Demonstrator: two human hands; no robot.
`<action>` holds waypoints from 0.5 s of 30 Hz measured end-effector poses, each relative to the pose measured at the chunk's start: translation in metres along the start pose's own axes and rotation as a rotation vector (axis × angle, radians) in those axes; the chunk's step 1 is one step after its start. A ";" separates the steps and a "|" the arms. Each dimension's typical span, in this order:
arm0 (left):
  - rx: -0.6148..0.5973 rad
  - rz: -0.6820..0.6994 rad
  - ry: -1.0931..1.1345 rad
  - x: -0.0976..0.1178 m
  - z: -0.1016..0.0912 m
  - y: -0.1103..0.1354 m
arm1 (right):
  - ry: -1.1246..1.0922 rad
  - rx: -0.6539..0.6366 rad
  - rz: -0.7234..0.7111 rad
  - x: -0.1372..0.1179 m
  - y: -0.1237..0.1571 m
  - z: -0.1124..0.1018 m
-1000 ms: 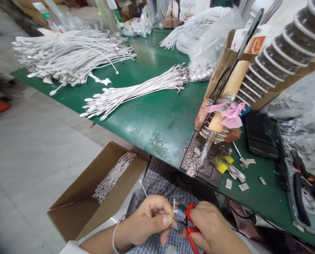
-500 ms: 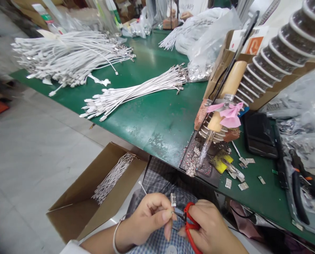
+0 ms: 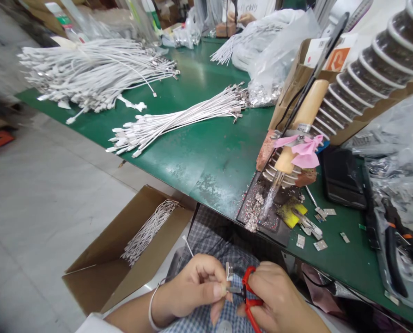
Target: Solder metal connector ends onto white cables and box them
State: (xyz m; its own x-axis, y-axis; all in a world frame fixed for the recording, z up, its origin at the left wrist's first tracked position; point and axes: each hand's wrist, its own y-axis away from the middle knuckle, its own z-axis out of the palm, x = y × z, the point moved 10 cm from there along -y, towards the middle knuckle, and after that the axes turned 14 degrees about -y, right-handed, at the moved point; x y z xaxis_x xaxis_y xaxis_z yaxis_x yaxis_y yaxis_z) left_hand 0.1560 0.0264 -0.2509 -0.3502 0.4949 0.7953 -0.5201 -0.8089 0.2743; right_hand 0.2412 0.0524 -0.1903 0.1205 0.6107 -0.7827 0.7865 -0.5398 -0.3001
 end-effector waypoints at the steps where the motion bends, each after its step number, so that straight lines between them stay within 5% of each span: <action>1: 0.001 -0.003 -0.012 0.000 0.000 0.000 | 0.000 0.004 -0.006 -0.001 -0.001 -0.001; 8: 0.021 0.212 0.020 0.011 -0.001 0.000 | -0.108 0.144 0.003 0.002 0.000 -0.002; 15: 0.116 0.347 -0.021 0.021 -0.006 0.001 | -0.338 0.302 0.078 0.011 0.007 0.038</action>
State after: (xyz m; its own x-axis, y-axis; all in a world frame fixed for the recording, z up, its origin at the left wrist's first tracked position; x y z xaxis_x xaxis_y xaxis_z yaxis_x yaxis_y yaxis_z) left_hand 0.1436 0.0377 -0.2369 -0.4736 0.1787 0.8624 -0.2804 -0.9588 0.0446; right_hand 0.2250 0.0330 -0.2218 -0.0714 0.3652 -0.9282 0.5648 -0.7522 -0.3394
